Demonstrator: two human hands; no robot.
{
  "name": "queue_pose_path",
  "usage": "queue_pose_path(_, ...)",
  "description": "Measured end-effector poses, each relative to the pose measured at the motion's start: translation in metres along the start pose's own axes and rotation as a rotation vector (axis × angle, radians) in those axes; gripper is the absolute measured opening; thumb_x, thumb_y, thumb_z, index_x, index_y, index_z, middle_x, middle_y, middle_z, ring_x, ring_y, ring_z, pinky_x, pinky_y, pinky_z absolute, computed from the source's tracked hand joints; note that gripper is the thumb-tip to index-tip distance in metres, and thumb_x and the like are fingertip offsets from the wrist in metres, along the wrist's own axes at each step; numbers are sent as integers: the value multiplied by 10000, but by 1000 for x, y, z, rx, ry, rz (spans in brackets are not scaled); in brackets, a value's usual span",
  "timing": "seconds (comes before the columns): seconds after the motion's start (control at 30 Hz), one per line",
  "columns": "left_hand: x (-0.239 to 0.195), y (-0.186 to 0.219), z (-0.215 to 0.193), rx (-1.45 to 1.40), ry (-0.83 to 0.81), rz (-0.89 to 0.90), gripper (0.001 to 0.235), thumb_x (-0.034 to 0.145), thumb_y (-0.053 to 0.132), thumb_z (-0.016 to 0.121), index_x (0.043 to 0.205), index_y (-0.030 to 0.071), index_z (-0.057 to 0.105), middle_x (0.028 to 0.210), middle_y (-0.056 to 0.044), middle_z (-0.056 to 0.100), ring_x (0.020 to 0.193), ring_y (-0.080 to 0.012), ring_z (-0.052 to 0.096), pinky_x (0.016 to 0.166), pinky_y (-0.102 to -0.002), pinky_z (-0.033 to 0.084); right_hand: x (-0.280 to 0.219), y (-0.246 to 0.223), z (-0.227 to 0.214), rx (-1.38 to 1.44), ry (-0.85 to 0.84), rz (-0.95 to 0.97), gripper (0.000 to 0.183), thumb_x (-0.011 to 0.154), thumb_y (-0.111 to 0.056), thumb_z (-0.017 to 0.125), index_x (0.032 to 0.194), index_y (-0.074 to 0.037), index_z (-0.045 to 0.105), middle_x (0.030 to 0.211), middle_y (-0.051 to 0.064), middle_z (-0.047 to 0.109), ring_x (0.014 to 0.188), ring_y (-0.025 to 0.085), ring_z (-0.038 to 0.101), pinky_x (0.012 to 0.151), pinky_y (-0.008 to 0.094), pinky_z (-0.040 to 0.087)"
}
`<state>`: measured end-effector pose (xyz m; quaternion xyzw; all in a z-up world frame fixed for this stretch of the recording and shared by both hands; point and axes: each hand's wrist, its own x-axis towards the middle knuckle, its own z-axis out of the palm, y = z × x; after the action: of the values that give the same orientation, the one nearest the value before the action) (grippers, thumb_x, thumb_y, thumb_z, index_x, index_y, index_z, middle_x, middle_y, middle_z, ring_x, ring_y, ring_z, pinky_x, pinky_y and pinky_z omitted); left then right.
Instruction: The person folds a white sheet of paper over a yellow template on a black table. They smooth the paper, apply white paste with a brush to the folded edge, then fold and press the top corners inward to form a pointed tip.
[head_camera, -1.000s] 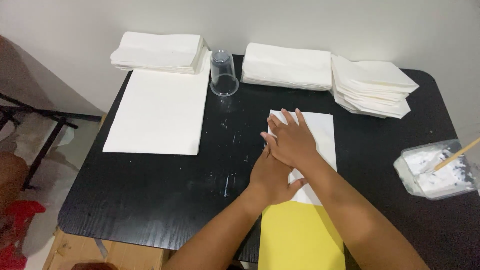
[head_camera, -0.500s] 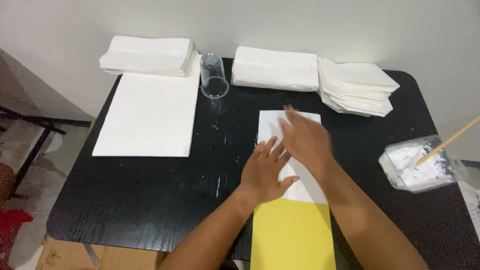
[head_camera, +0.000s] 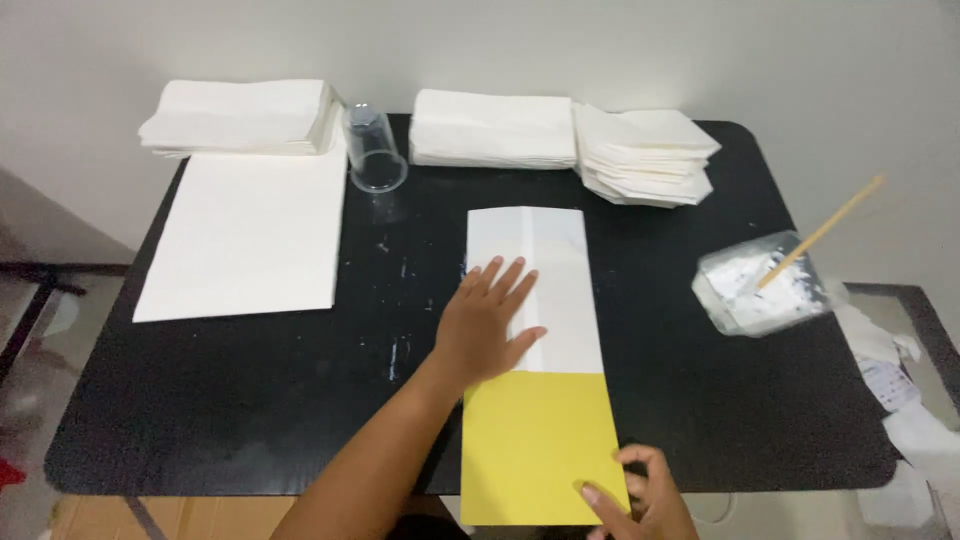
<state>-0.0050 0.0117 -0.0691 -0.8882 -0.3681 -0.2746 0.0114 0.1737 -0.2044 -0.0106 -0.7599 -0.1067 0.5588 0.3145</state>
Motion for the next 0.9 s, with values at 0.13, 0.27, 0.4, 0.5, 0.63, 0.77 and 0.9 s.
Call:
queue_pose_path(0.13,3,2,7,26,-19,-43,741,933,573,667,1528,164,501,1590,-94,483,1486,-347,410,1206,-502,318,-2,-3,-6,47,13,-68,837,838,-115,729,1583,-263,379,1266,218,831,749,471,766,663,504,600)
queue_pose_path(0.27,3,8,17,48,-27,-49,767,950,595,622,1554,152,457,1606,-115,457,1494,-369,387,1201,-526,305,16,11,-22,-15,-8,-17,725,859,-253,682,1554,-218,479,1430,95,733,930,441,801,786,467,631)
queue_pose_path(0.4,8,26,21,-53,-78,-52,753,980,581,573,1569,135,427,1623,-134,423,1510,-398,343,1193,-558,290,21,29,-41,95,17,-134,681,839,-41,709,1500,-89,554,1347,163,760,1091,364,735,818,545,647)
queue_pose_path(0.5,12,48,28,-67,-81,-25,765,979,600,551,1564,121,436,1618,-148,429,1501,-420,352,1178,-605,294,-28,27,-34,320,158,-312,490,862,28,634,1335,126,709,1186,318,803,1044,409,737,905,473,530)
queue_pose_path(0.63,23,85,35,-60,-351,-77,844,978,680,414,1630,164,269,1693,-104,245,1557,-375,164,1229,-565,123,-28,11,-77,131,67,102,573,893,-140,662,1453,-30,609,1465,188,710,1342,383,653,1154,535,454)
queue_pose_path(0.77,26,110,43,-32,-290,-68,816,949,676,481,1598,199,350,1674,-93,306,1549,-372,217,1223,-591,135,4,30,-101,173,-91,160,657,853,-161,673,1495,-93,549,1497,217,682,1348,405,640,1139,546,447)
queue_pose_path(0.9,22,115,46,-2,-119,-44,787,936,648,566,1561,188,434,1633,-104,407,1515,-381,332,1206,-608,230,120,112,-165,-664,229,-213,1082,775,-452,794,1677,-386,200,757,80,730,601,153,648,610,285,489)
